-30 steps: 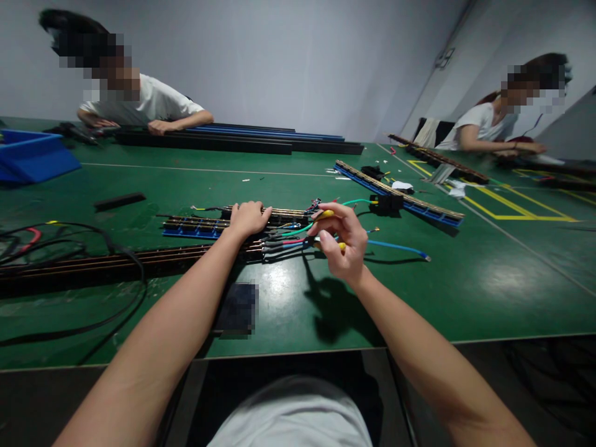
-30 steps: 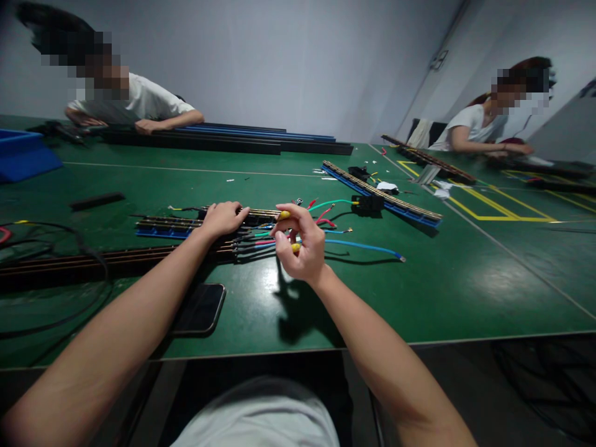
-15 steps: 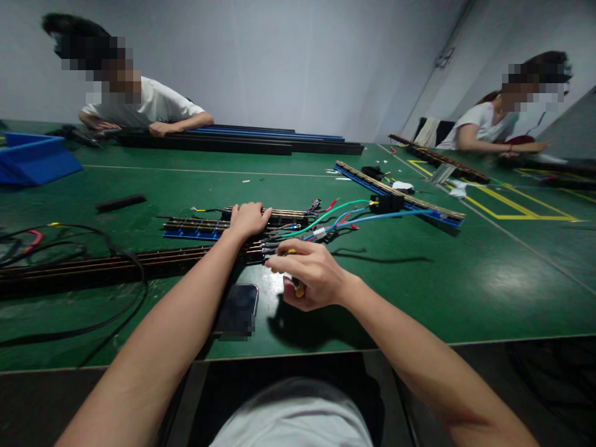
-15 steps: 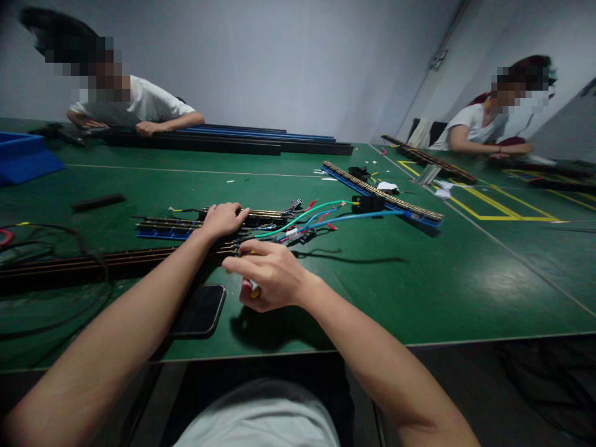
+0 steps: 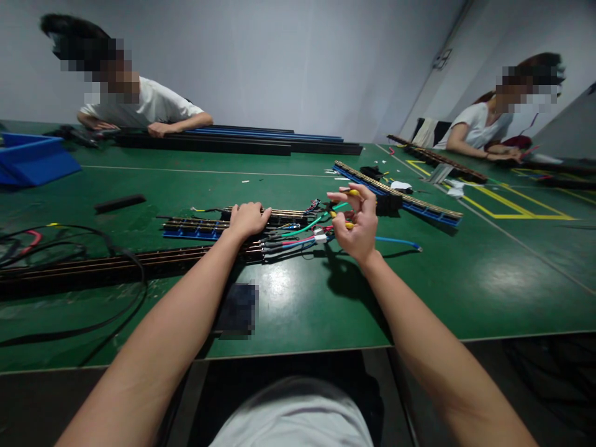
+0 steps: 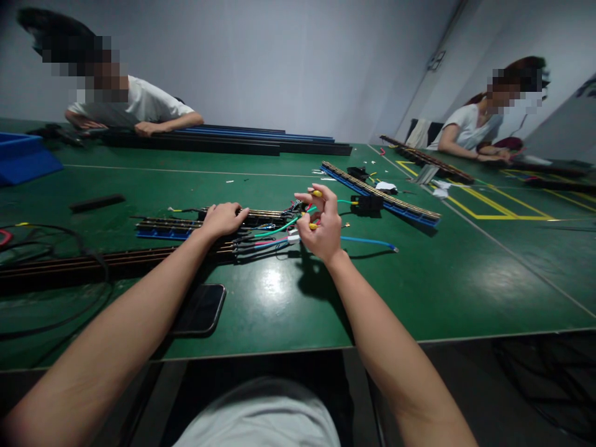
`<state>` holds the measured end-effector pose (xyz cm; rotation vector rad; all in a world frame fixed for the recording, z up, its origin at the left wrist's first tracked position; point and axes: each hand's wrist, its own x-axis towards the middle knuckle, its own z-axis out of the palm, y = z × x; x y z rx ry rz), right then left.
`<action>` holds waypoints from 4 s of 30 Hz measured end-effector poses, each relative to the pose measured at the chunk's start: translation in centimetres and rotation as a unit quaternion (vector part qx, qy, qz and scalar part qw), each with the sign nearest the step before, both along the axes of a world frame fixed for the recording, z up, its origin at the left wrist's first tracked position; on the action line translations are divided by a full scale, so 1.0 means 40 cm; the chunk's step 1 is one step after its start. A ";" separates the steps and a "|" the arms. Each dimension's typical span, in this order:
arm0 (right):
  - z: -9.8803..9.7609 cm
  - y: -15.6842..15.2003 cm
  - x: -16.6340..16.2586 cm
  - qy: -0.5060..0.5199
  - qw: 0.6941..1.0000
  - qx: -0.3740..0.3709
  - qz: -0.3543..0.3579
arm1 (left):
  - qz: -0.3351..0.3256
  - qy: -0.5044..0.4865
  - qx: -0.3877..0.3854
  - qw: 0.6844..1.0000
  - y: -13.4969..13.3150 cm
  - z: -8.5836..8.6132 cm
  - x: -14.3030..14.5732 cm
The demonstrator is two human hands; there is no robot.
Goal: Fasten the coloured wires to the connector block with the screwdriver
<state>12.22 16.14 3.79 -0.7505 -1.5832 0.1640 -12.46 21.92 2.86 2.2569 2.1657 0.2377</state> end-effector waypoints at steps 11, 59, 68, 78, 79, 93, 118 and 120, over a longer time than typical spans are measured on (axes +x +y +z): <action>-0.059 0.060 0.020 -0.224 0.970 -0.016 0.089 | -0.002 0.003 -0.007 1.000 -0.004 0.008 0.003; -0.042 -0.086 -0.127 0.041 0.992 -0.037 0.112 | 0.005 0.006 0.002 1.000 0.003 -0.006 0.001; -0.050 -0.066 -0.126 0.012 0.992 -0.069 0.106 | 0.007 0.010 0.003 1.000 0.008 -0.012 -0.001; -0.036 -0.040 -0.107 0.064 0.989 -0.100 0.089 | 0.010 0.017 0.003 1.000 0.013 -0.018 -0.004; -0.037 -0.036 -0.104 0.062 0.989 -0.102 0.090 | 0.011 0.018 0.003 1.000 0.014 -0.018 -0.004; -0.046 -0.041 -0.102 -0.307 0.919 0.141 0.203 | 0.011 0.012 -0.001 1.000 0.001 -0.004 0.003; -0.016 -0.100 -0.102 0.050 0.996 0.046 0.066 | -0.061 -0.054 0.098 0.992 -0.023 0.014 0.027; -0.013 -0.101 -0.102 0.055 0.995 0.041 0.067 | -0.067 -0.050 0.081 0.993 -0.025 0.012 0.026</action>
